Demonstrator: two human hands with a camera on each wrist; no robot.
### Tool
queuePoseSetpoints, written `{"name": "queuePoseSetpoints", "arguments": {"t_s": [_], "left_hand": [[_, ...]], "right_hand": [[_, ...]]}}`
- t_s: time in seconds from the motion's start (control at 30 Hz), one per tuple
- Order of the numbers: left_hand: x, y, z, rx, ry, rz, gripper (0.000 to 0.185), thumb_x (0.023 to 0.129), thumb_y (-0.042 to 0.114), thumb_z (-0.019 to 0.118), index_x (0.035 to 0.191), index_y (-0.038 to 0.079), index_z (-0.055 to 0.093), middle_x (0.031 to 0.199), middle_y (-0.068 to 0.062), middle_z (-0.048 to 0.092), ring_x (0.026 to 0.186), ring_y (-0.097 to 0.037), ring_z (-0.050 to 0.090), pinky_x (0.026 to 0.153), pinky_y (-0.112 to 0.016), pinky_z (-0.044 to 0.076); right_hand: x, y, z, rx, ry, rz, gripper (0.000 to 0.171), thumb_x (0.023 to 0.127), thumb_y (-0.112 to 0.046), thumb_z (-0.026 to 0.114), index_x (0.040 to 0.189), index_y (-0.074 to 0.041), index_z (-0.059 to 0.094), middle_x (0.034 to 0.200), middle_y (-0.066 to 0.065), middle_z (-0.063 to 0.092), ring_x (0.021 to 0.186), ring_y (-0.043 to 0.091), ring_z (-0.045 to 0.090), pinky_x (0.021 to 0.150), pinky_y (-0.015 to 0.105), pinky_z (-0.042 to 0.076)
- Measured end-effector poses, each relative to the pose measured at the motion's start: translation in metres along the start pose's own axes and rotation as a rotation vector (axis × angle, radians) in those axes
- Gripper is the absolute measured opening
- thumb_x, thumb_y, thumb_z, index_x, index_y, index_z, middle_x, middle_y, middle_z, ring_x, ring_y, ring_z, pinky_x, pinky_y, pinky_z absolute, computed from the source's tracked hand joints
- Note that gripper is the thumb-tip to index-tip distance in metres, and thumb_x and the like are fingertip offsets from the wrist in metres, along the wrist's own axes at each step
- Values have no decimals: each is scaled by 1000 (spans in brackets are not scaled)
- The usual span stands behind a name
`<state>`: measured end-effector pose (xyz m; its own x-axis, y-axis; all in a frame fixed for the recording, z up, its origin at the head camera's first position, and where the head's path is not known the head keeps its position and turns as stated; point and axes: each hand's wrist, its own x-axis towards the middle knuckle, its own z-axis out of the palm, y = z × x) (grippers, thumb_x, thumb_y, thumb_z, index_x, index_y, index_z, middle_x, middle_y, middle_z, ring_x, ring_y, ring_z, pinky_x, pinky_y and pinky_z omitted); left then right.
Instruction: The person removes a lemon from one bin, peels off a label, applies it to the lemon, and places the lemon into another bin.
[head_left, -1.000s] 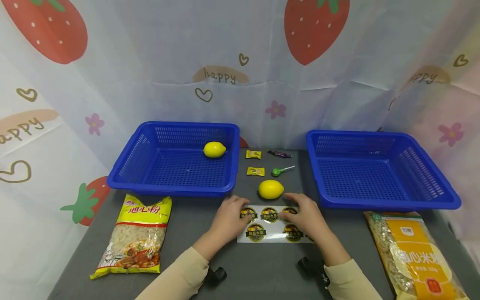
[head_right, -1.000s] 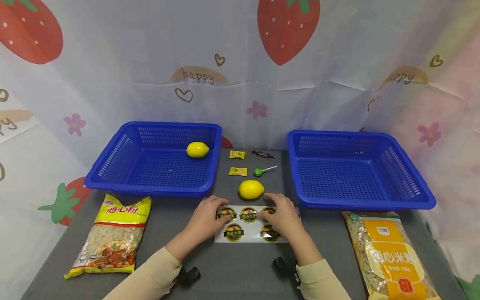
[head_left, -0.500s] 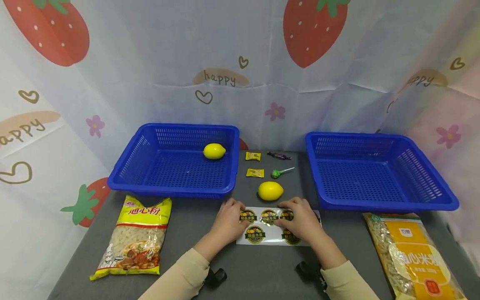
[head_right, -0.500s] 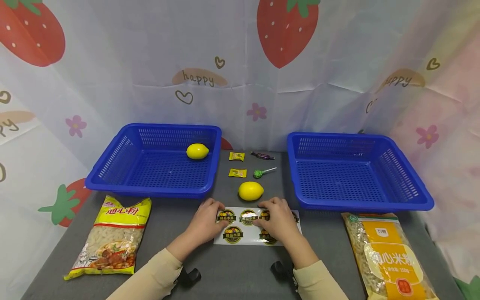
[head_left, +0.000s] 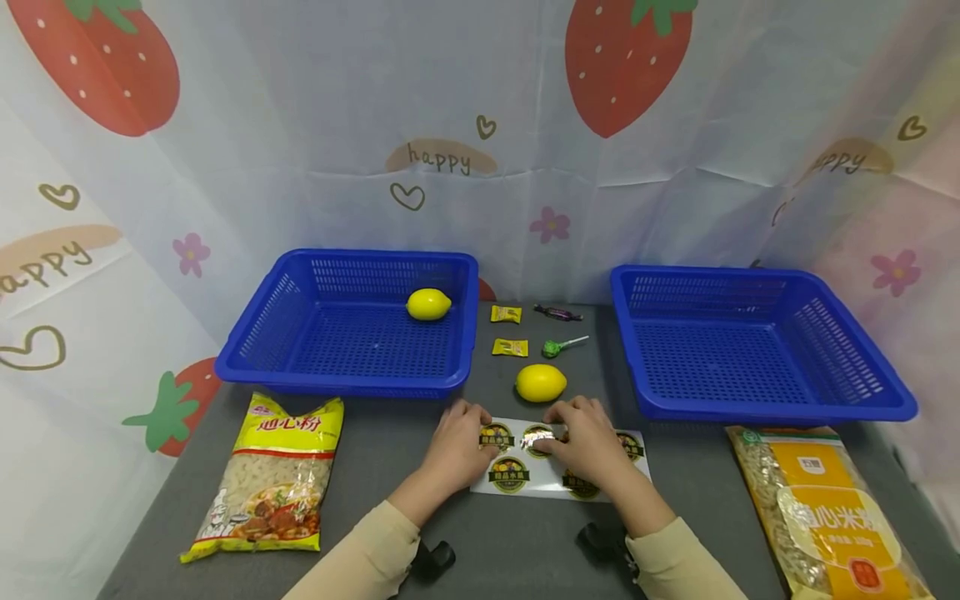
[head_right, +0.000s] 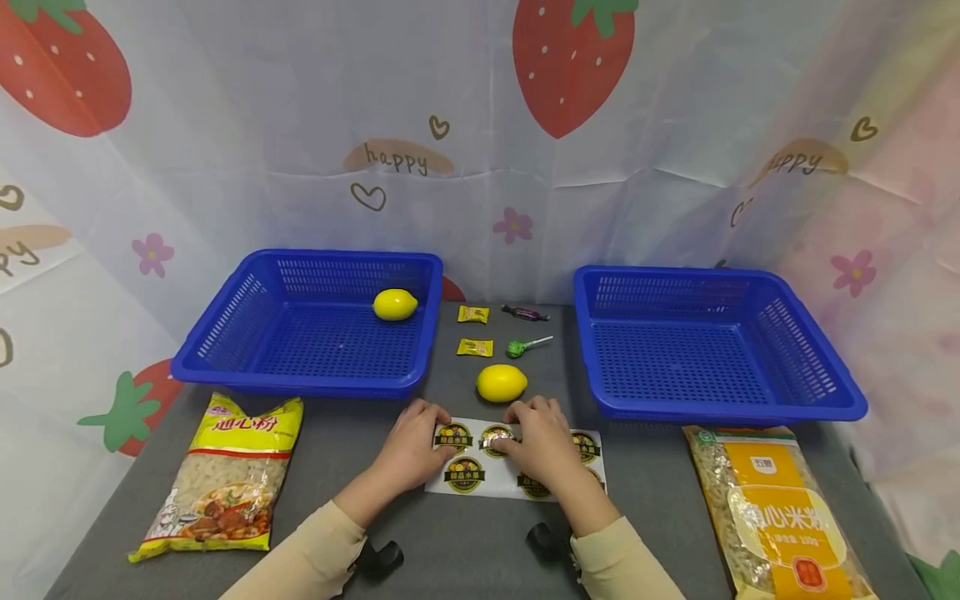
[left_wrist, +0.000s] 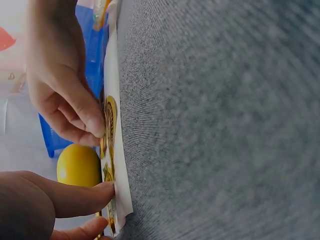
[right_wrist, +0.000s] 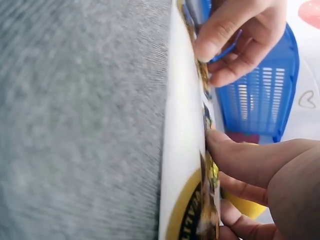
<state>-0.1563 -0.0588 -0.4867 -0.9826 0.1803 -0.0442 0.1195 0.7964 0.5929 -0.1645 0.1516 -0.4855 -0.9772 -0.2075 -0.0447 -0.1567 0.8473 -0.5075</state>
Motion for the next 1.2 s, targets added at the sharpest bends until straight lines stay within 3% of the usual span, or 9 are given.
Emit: {"name": "queuePoseSetpoints", "arguments": {"t_s": [0.2,0.33,0.43,0.6,0.83,1.2], "left_hand": [[0,1,0,-10,21,20,32,85,17,80,112,8,65,120,-13,59,115,-33,55,101,-49,46],[0,4,0,-34,73,70,27,88,17,78,111,10,66,117,-9,61,112,-30,59,99,-48,48],[-1,8,-2,-55,135,108,19,88,14,77,105,11,68,111,-7,63,107,-27,61,94,-46,50],[-4,13,-6,-68,204,138,10,87,9,77,91,12,68,95,-4,63,93,-21,59,83,-40,51],[-7,15,-10,-89,173,130,12,88,12,77,81,17,68,79,4,62,78,-13,53,73,-31,45],[-11,21,-19,-202,129,123,10,93,14,73,85,19,69,80,8,69,76,-10,62,69,-28,47]], "right_hand": [[1,-1,-6,76,-24,10,29,83,-27,85,96,-17,61,104,2,65,104,26,58,90,46,47],[-1,1,-17,205,-51,16,29,87,-19,81,111,-18,64,106,1,70,108,26,65,94,50,52],[-2,4,-24,251,-81,5,37,89,-16,78,124,-19,66,104,0,70,100,23,67,89,48,54],[-1,11,-24,249,-103,-15,31,91,-21,77,121,-22,70,100,-3,70,90,13,64,80,38,54],[3,13,-18,222,-79,-38,13,91,-30,76,99,-20,76,89,-7,72,79,10,63,78,36,52],[14,13,-5,121,-47,-7,12,87,-28,80,89,-19,74,81,-6,70,73,11,59,70,33,50]]}}
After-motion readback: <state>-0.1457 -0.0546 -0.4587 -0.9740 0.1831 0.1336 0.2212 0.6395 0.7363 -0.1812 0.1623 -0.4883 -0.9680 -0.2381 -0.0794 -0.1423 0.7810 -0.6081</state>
